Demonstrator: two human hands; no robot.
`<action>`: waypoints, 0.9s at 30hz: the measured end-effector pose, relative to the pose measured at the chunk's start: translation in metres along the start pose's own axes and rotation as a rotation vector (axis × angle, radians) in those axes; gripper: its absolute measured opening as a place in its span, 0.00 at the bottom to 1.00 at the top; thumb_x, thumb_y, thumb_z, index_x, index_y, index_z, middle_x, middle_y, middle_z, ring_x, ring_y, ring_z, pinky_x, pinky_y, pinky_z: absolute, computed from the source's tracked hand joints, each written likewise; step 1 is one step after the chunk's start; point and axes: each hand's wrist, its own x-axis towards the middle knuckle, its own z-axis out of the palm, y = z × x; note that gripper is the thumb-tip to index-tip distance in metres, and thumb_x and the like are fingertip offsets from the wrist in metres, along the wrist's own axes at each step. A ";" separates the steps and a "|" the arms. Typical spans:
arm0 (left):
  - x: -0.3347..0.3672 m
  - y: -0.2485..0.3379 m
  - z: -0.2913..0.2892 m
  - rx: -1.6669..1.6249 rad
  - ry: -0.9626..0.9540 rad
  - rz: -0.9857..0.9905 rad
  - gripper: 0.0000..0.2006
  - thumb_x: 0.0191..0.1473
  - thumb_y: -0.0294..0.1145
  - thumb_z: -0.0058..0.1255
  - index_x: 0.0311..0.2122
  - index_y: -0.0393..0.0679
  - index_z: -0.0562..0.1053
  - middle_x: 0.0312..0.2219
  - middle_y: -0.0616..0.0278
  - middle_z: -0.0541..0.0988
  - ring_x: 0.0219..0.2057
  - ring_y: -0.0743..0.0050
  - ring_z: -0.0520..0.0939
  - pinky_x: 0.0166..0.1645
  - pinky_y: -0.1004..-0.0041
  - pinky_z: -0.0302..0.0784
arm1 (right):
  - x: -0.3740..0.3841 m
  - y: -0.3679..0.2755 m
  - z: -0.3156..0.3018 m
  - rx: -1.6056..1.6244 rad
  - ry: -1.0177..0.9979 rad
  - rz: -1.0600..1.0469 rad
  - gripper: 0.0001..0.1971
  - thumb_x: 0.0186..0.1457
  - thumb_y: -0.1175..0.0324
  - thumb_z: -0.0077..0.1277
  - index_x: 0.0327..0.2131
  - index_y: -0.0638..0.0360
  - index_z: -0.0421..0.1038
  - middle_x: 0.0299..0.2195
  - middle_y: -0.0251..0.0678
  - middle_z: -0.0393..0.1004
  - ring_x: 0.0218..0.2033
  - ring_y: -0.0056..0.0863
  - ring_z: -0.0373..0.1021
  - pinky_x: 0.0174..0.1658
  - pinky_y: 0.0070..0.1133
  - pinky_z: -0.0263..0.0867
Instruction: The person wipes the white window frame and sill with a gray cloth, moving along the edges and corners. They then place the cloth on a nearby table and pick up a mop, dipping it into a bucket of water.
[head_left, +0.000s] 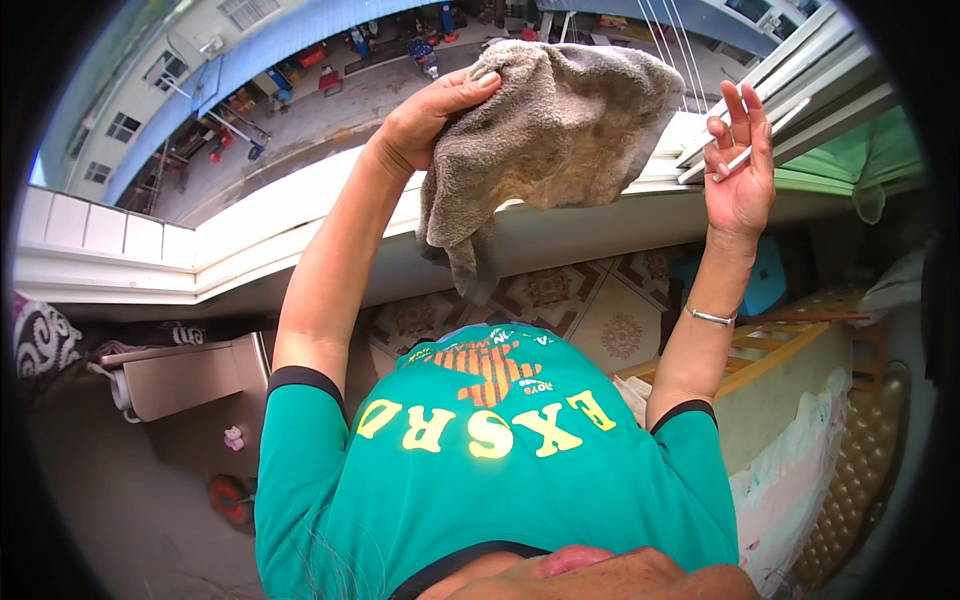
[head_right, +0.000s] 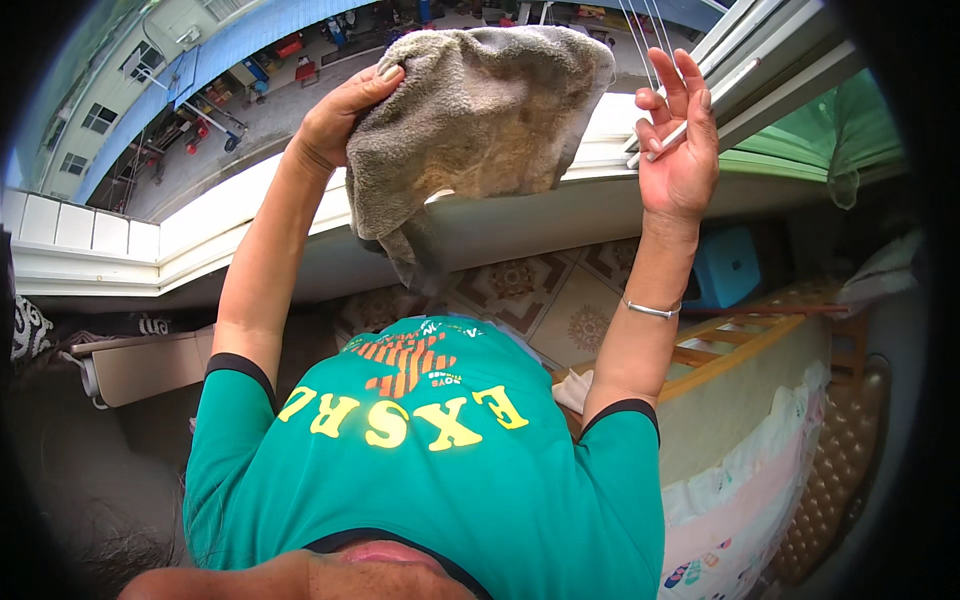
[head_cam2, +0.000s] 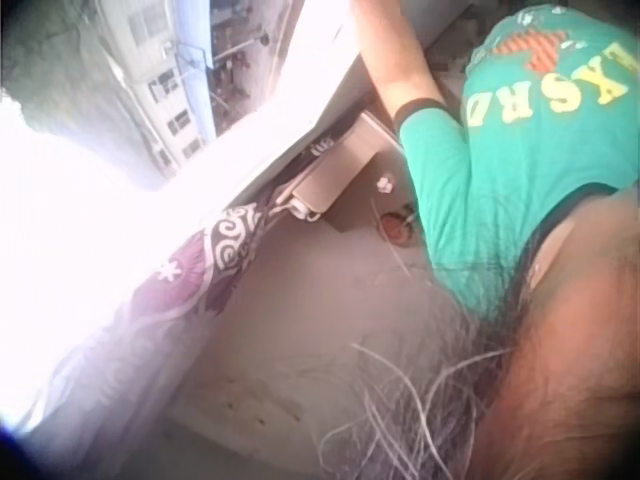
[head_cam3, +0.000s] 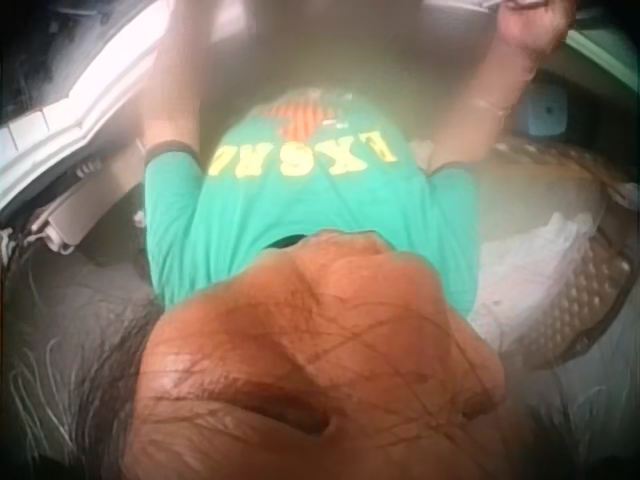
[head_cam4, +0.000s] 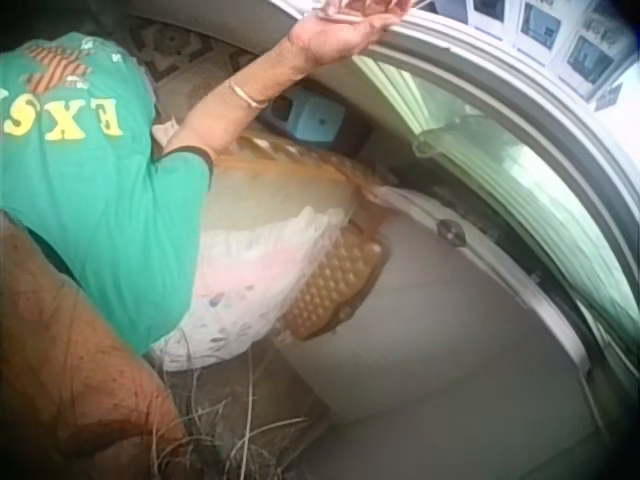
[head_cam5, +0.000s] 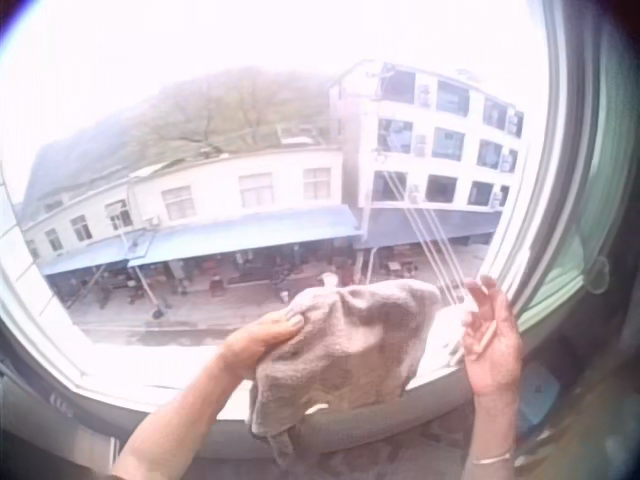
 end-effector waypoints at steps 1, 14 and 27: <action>0.011 -0.014 -0.008 0.059 0.065 -0.081 0.20 0.61 0.35 0.48 0.54 0.36 0.67 0.44 0.56 0.78 0.41 0.73 0.80 0.48 0.71 0.77 | 0.003 -0.006 -0.002 -0.150 0.094 -0.077 0.21 0.67 0.57 0.36 0.55 0.61 0.63 0.49 0.45 0.72 0.29 0.15 0.64 0.21 0.09 0.54; 0.009 -0.083 -0.027 0.941 0.643 -0.011 0.18 0.51 0.30 0.55 0.49 0.38 0.73 0.40 0.58 0.80 0.42 0.74 0.77 0.49 0.74 0.71 | -0.042 0.043 -0.013 -1.733 -0.516 0.103 0.13 0.58 0.68 0.44 0.45 0.53 0.74 0.26 0.43 0.75 0.28 0.38 0.73 0.34 0.31 0.69; -0.007 -0.116 0.000 1.261 0.071 0.357 0.28 0.48 0.33 0.58 0.56 0.45 0.67 0.56 0.48 0.65 0.55 0.47 0.68 0.60 0.60 0.65 | 0.075 0.043 -0.004 -2.720 -1.215 -0.042 0.08 0.49 0.70 0.50 0.27 0.54 0.80 0.30 0.38 0.80 0.33 0.34 0.78 0.34 0.29 0.73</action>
